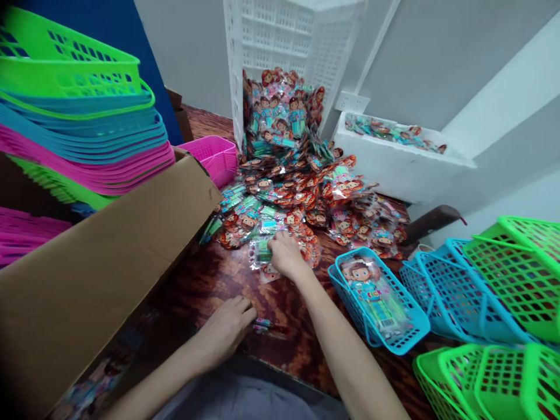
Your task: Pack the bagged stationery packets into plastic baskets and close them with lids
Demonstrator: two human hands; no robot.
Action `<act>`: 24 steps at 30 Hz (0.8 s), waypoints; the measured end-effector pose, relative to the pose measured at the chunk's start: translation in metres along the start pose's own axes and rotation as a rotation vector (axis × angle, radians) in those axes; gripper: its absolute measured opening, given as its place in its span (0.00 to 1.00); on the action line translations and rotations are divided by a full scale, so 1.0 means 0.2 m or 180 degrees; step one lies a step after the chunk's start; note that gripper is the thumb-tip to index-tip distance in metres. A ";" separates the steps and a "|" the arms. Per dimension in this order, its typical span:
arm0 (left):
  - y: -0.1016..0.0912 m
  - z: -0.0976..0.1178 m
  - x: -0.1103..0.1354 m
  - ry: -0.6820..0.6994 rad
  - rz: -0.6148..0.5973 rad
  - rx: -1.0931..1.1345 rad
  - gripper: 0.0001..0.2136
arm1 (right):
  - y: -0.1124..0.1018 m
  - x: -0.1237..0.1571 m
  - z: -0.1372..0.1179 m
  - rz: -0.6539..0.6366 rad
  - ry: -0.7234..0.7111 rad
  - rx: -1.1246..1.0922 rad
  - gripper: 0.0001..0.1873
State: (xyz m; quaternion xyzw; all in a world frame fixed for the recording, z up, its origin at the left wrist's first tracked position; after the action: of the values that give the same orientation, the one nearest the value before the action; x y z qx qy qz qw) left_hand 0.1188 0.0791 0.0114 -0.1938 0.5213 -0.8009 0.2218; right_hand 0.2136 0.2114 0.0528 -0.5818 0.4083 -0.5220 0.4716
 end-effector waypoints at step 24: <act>-0.08 -0.12 0.07 -0.0418 0.0657 0.0051 0.04 | 0.23 0.60 -0.05 0.0412 -0.0090 -0.0562 0.53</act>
State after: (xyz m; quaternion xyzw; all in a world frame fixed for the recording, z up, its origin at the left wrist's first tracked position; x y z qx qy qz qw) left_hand 0.0921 0.0944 0.0185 -0.1893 0.5164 -0.7636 0.3382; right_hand 0.2189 0.0833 0.0345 -0.6008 0.4827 -0.4442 0.4569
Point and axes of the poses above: each hand's wrist, its own x-axis away from the middle knuckle, its own y-axis out of the palm, z = x × y, the point moved 10 cm from there along -x, towards the middle knuckle, and after that the axes turned 8 degrees about y, right-handed, at the moved point
